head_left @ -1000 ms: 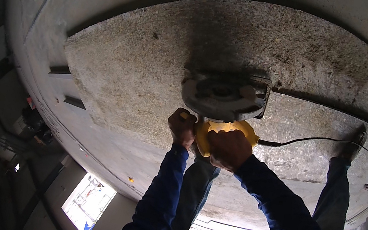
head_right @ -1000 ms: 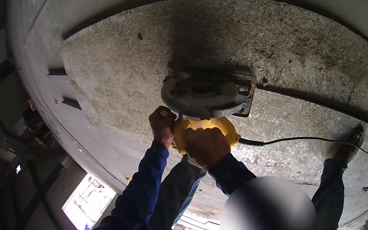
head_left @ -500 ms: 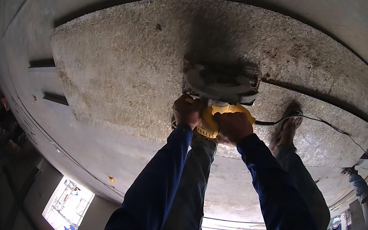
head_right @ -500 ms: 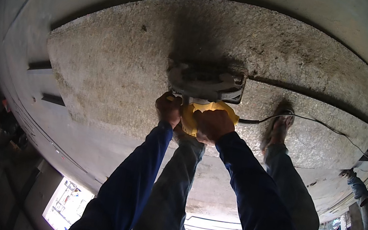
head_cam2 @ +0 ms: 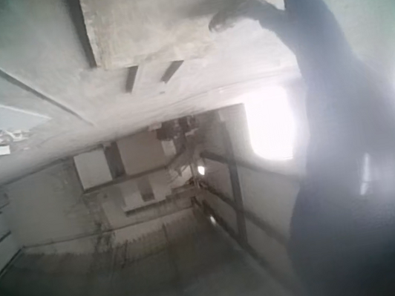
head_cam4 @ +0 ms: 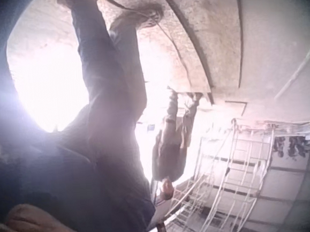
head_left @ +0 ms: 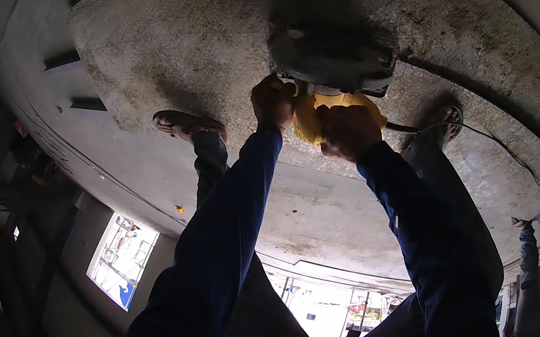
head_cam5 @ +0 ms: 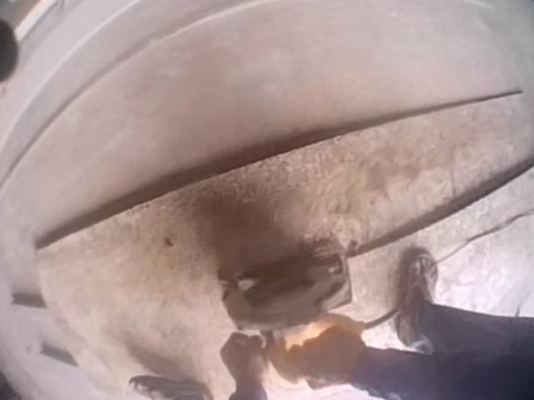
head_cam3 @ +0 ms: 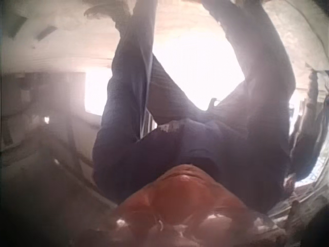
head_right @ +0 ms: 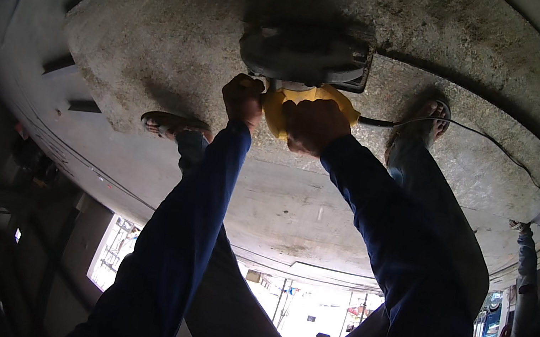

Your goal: The person uses a yellow circular saw to cut a large rectangular board on the floor. They guide the saw along the board's length to make a straight cut, then lift the saw and move to another section of the board to continue cutting.

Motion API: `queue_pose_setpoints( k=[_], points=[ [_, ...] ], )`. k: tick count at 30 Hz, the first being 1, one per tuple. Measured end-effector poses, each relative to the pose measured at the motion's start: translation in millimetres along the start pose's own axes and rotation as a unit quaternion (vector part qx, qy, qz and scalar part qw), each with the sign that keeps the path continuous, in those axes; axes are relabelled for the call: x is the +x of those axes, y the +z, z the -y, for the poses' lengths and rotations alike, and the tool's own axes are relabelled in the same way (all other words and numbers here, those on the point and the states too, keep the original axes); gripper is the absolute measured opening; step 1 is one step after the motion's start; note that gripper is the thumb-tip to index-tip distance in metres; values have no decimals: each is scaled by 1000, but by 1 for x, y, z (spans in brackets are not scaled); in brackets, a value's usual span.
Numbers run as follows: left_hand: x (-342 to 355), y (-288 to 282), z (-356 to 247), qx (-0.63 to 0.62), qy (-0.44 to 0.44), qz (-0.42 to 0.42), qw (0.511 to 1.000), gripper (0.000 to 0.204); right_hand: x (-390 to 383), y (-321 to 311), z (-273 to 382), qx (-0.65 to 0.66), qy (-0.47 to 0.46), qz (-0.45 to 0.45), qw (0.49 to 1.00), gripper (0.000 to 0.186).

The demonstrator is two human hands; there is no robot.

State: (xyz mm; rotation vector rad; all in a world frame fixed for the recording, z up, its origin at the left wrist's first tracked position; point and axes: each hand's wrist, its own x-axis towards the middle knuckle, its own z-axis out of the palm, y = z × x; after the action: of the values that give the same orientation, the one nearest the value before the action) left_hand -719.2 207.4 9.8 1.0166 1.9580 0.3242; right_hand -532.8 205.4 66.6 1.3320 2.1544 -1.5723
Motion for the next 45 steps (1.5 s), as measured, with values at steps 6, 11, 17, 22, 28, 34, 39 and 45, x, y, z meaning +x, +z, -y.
queue_pose_setpoints(
  k=[6, 11, 17, 22, 28, 34, 39, 45],
  points=[
    [-1, -3, 3, -39, -62, -12, 997, 14, 1, 4, 6, 5, 22, -11, 1000, 28],
    [-2, -11, 4, -59, -26, -17, 998, 14, 5, 7, 10, 13, 20, -43, 999, 32],
    [4, -19, 8, -39, -19, -18, 999, 15, 11, 8, 16, 25, -13, -82, 996, 18],
    [8, -27, 11, -38, -41, -7, 998, 14, 19, 8, 23, 25, -7, -77, 997, 20],
    [11, -33, 14, -28, -42, -7, 999, 15, 23, 8, 29, 14, 7, -51, 999, 26],
    [13, -34, 13, -22, -36, -3, 999, 12, 24, 7, 31, 5, 8, -58, 998, 29],
    [12, -33, 11, -24, -21, -18, 999, 14, 25, 8, 31, 15, 4, -68, 998, 25],
    [9, -37, 16, 9, 12, -29, 999, 8, 24, 9, 31, 28, -9, -71, 997, 20]
  ],
)
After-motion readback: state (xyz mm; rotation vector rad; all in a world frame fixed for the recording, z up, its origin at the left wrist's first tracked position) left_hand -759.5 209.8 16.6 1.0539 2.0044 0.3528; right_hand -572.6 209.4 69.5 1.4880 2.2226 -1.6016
